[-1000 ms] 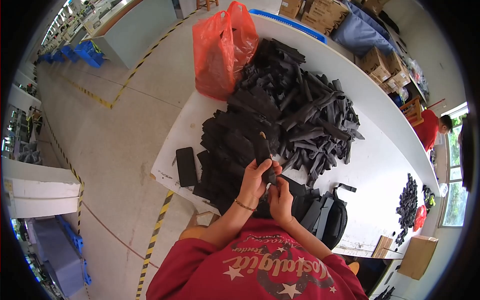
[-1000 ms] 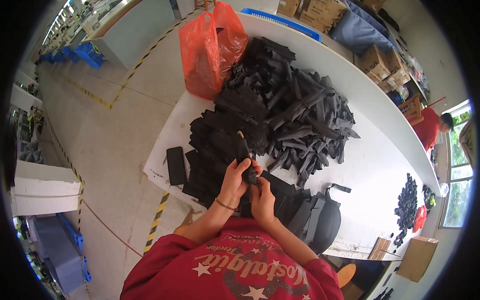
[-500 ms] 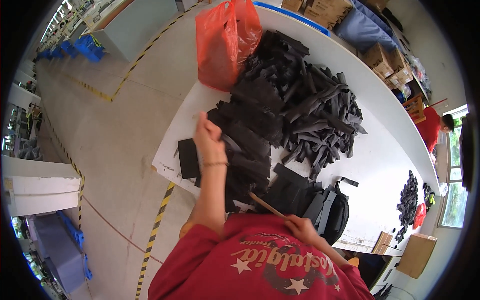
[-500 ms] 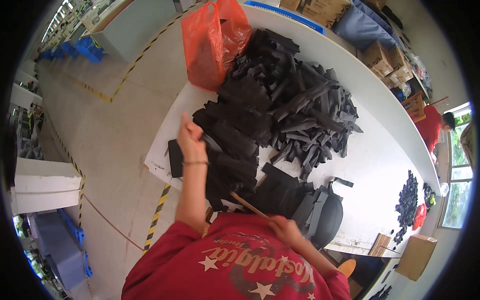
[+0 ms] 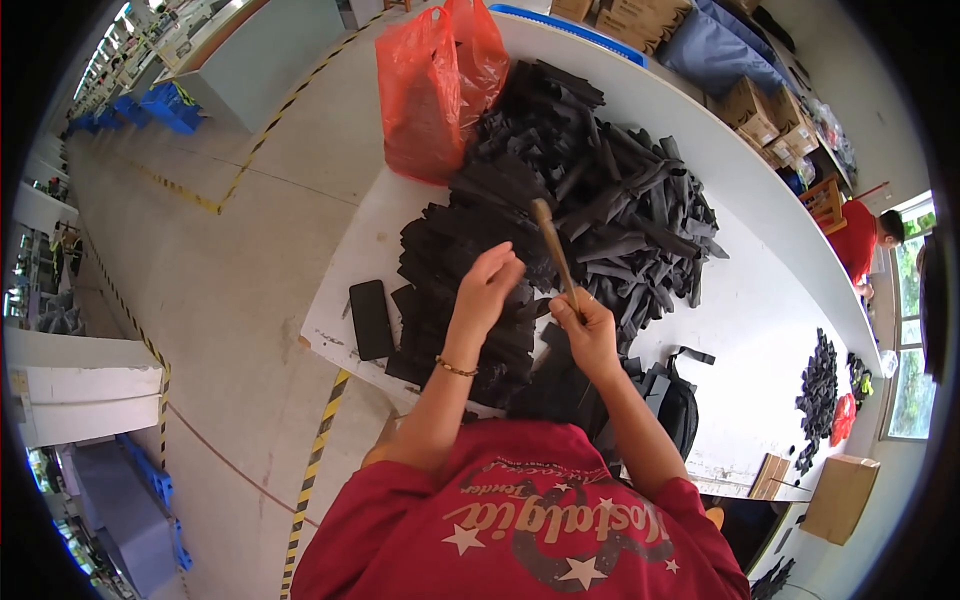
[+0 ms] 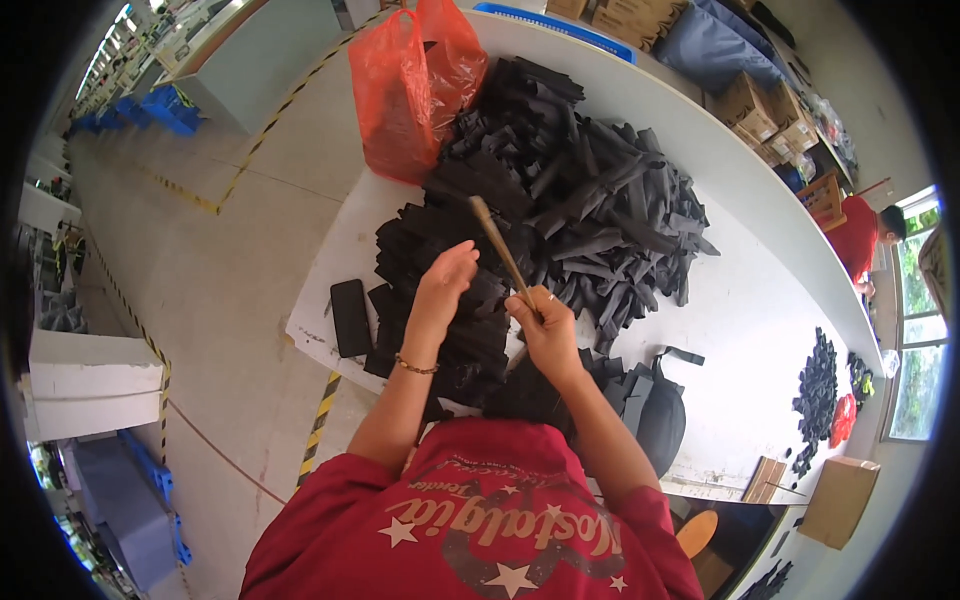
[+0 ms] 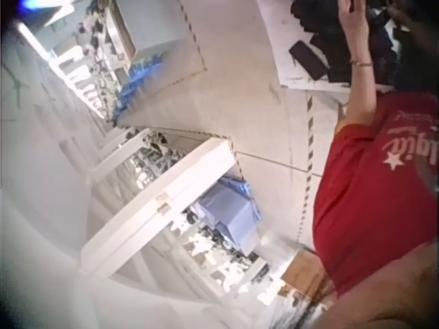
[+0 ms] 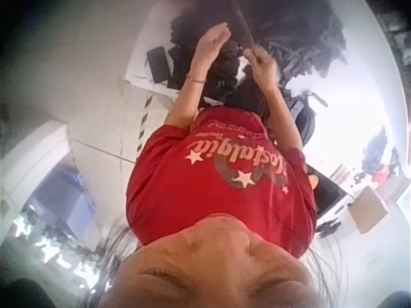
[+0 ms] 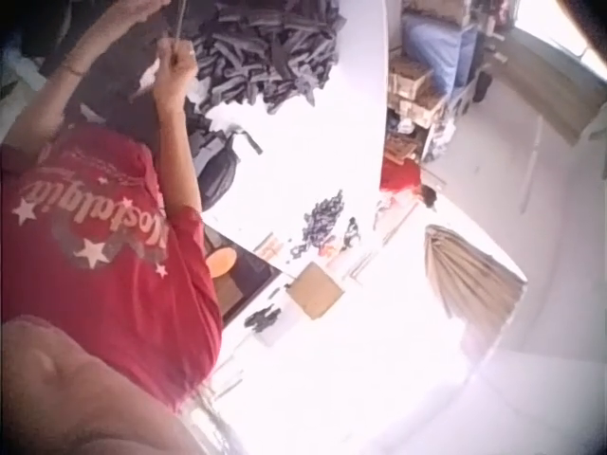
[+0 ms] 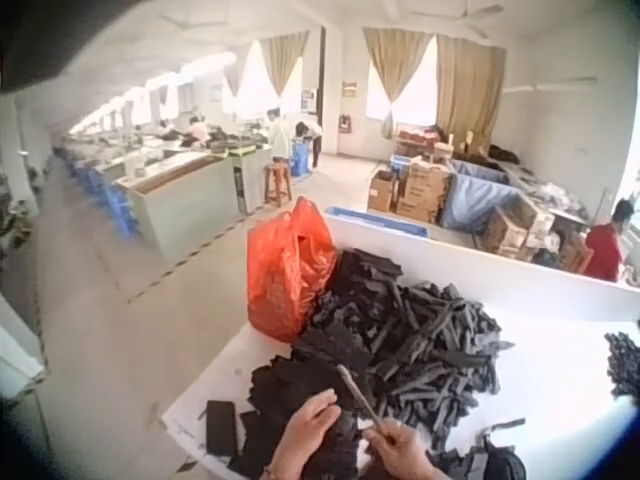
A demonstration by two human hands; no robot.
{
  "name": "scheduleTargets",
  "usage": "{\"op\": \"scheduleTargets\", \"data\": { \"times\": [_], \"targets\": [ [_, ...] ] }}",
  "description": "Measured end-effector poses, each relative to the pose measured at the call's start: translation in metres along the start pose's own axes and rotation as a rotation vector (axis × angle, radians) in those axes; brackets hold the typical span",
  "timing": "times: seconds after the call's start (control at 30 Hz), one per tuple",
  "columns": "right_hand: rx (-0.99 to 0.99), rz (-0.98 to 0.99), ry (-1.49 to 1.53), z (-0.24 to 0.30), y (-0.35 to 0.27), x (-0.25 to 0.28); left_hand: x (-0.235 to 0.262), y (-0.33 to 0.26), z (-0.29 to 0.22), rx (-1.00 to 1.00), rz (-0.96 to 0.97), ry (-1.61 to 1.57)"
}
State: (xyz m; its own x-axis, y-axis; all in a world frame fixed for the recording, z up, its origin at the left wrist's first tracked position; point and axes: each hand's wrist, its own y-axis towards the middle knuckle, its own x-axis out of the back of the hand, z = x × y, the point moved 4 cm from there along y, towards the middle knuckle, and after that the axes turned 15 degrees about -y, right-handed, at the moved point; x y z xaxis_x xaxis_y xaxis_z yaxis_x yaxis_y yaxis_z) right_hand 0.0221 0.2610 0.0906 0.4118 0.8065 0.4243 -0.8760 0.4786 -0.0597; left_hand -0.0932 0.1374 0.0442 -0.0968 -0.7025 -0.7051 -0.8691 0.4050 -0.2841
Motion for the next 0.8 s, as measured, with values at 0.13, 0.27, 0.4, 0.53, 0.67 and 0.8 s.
{"op": "scheduleTargets", "data": {
  "times": [0.13, 0.27, 0.4, 0.53, 0.67, 0.8],
  "targets": [
    [0.314, -0.091, -0.297, 0.016, 0.013, 0.011, -0.026, -0.027, 0.017, 0.335, 0.538, 0.255],
    [0.235, -0.401, -0.247, 0.021, 0.031, 0.043, -0.032, -0.064, 0.058, 0.357, 0.46, 0.344],
    [-0.092, -0.704, -0.036, 0.026, 0.059, 0.095, -0.029, -0.113, 0.078, 0.378, 0.416, 0.26],
    [0.079, -0.86, -0.226, 0.043, 0.092, 0.197, 0.007, -0.107, 0.058, 0.169, 0.457, 0.592],
    [0.036, -0.67, -0.489, 0.003, 0.081, 0.188, 0.029, -0.053, 0.021, -0.533, 0.552, 1.332],
    [0.046, -0.161, -0.542, -0.062, 0.014, 0.117, 0.051, -0.026, 0.045, -0.42, 0.736, 1.564]
  ]
}}
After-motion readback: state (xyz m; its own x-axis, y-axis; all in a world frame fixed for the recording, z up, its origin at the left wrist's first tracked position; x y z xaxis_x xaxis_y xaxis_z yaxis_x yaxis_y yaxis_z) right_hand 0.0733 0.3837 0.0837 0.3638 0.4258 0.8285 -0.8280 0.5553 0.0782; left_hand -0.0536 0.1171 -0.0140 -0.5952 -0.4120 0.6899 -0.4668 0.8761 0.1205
